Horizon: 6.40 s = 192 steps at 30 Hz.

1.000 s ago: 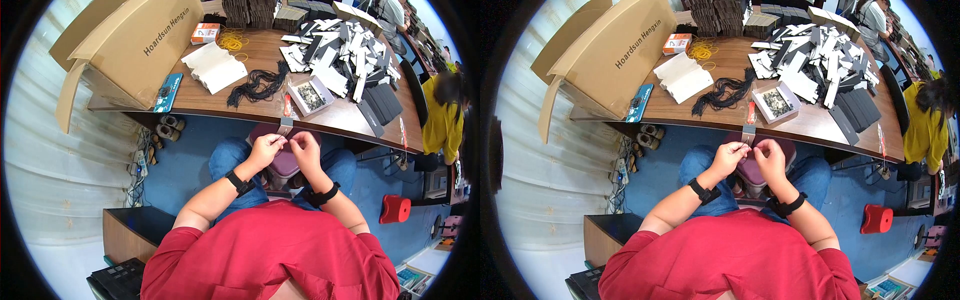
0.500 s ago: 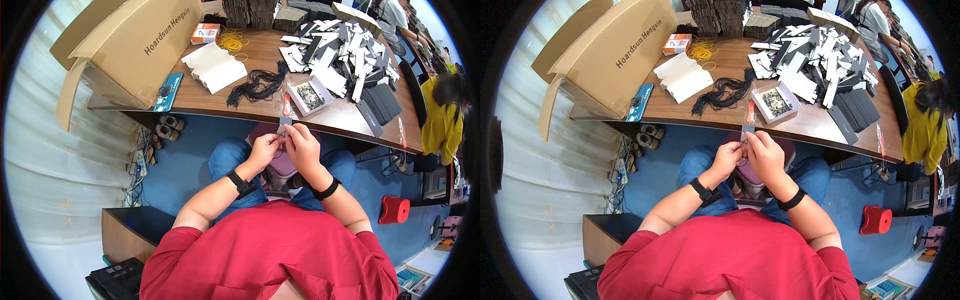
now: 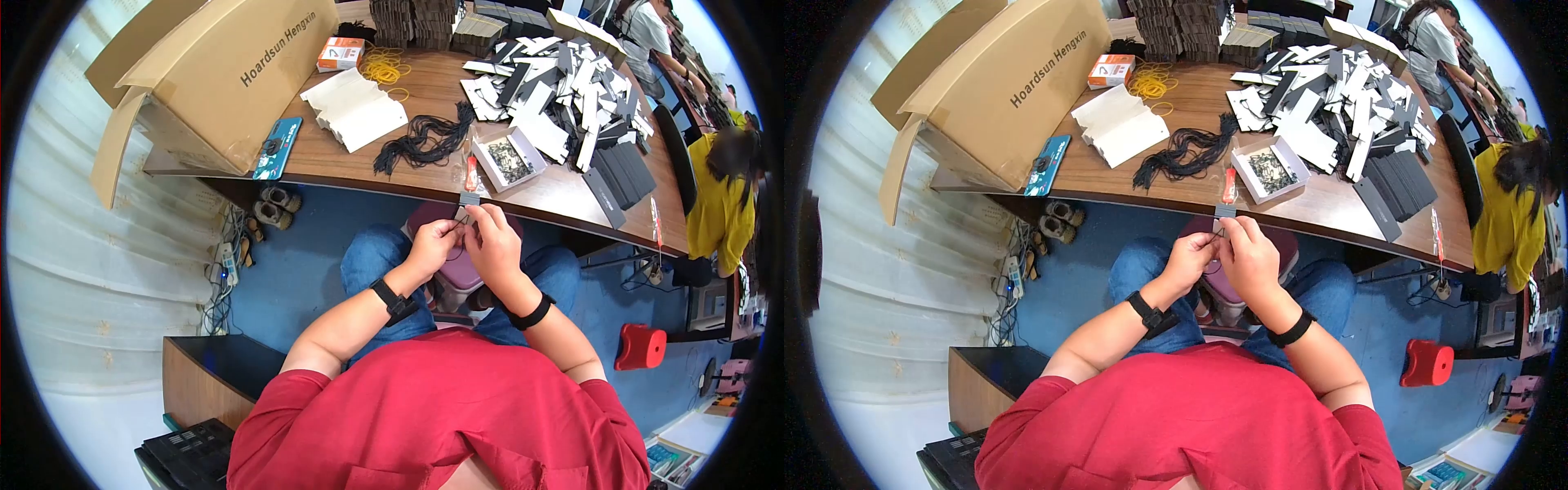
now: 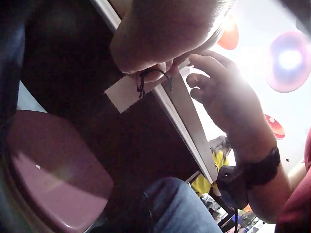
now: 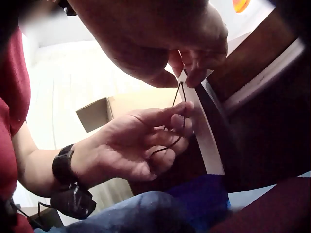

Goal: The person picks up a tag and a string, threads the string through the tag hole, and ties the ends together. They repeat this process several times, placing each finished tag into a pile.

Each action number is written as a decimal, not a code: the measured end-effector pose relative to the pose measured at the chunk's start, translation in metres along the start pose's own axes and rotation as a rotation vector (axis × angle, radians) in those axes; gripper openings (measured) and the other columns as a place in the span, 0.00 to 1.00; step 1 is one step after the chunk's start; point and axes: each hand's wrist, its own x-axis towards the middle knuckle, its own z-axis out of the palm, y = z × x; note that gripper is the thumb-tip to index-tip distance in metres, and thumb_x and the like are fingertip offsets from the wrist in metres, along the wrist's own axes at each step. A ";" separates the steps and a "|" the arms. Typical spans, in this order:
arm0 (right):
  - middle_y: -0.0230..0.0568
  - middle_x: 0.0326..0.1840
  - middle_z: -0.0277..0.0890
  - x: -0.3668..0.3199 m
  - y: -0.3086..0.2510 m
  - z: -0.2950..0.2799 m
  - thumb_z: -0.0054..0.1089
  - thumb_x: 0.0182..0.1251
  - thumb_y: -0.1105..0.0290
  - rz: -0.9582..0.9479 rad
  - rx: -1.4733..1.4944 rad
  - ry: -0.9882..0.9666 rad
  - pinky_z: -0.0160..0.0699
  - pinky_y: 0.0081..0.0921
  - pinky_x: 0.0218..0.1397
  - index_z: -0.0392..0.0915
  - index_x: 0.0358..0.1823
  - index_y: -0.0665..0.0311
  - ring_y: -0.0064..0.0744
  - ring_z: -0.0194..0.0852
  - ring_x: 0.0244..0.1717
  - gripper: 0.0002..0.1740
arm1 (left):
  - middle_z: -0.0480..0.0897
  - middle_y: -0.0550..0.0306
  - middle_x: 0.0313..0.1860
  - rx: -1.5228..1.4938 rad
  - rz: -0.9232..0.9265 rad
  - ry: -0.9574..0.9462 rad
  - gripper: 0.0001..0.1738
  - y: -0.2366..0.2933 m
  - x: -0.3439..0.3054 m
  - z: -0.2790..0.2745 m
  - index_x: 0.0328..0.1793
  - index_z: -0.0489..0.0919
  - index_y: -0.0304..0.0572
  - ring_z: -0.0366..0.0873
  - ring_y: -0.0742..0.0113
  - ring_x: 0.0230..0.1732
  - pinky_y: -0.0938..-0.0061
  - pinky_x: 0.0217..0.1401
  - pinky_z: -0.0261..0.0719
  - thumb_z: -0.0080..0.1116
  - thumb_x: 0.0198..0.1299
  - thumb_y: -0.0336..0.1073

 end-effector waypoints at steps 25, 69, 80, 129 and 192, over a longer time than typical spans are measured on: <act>0.42 0.32 0.72 0.010 0.004 0.001 0.62 0.53 0.78 0.159 0.107 -0.057 0.74 0.29 0.33 0.76 0.37 0.64 0.39 0.76 0.30 0.09 | 0.77 0.68 0.26 0.009 -0.052 0.014 0.09 0.003 0.001 -0.001 0.40 0.81 0.35 0.68 0.83 0.27 0.86 0.29 0.65 0.56 0.65 0.34; 0.33 0.22 0.72 -0.024 0.025 -0.004 0.44 0.71 0.70 0.911 1.800 -0.442 0.60 0.15 0.23 0.75 0.56 0.63 0.18 0.61 0.18 0.17 | 0.83 0.56 0.36 -0.437 -0.359 -0.138 0.07 0.023 -0.026 -0.054 0.44 0.79 0.37 0.82 0.68 0.37 0.74 0.39 0.83 0.56 0.64 0.32; 0.41 0.26 0.80 -0.015 -0.007 -0.004 0.59 0.58 0.72 -0.138 0.131 -0.211 0.78 0.30 0.26 0.78 0.49 0.58 0.38 0.81 0.24 0.16 | 0.81 0.55 0.41 -0.394 -0.265 -0.180 0.10 0.035 -0.024 -0.026 0.50 0.77 0.35 0.80 0.69 0.42 0.74 0.46 0.81 0.54 0.64 0.29; 0.33 0.24 0.77 0.078 0.047 -0.114 0.60 0.61 0.66 0.538 0.466 -0.350 0.70 0.18 0.23 0.78 0.35 0.66 0.20 0.73 0.20 0.09 | 0.79 0.48 0.41 0.967 0.668 0.069 0.15 0.129 -0.001 -0.038 0.41 0.79 0.37 0.77 0.52 0.45 0.65 0.50 0.74 0.64 0.51 0.38; 0.43 0.22 0.76 0.043 -0.014 -0.036 0.60 0.61 0.65 0.298 0.449 -0.562 0.72 0.27 0.28 0.80 0.32 0.70 0.31 0.74 0.22 0.12 | 0.74 0.58 0.36 1.395 0.956 0.273 0.04 0.089 0.077 -0.035 0.30 0.82 0.45 0.69 0.55 0.42 0.63 0.44 0.70 0.65 0.46 0.31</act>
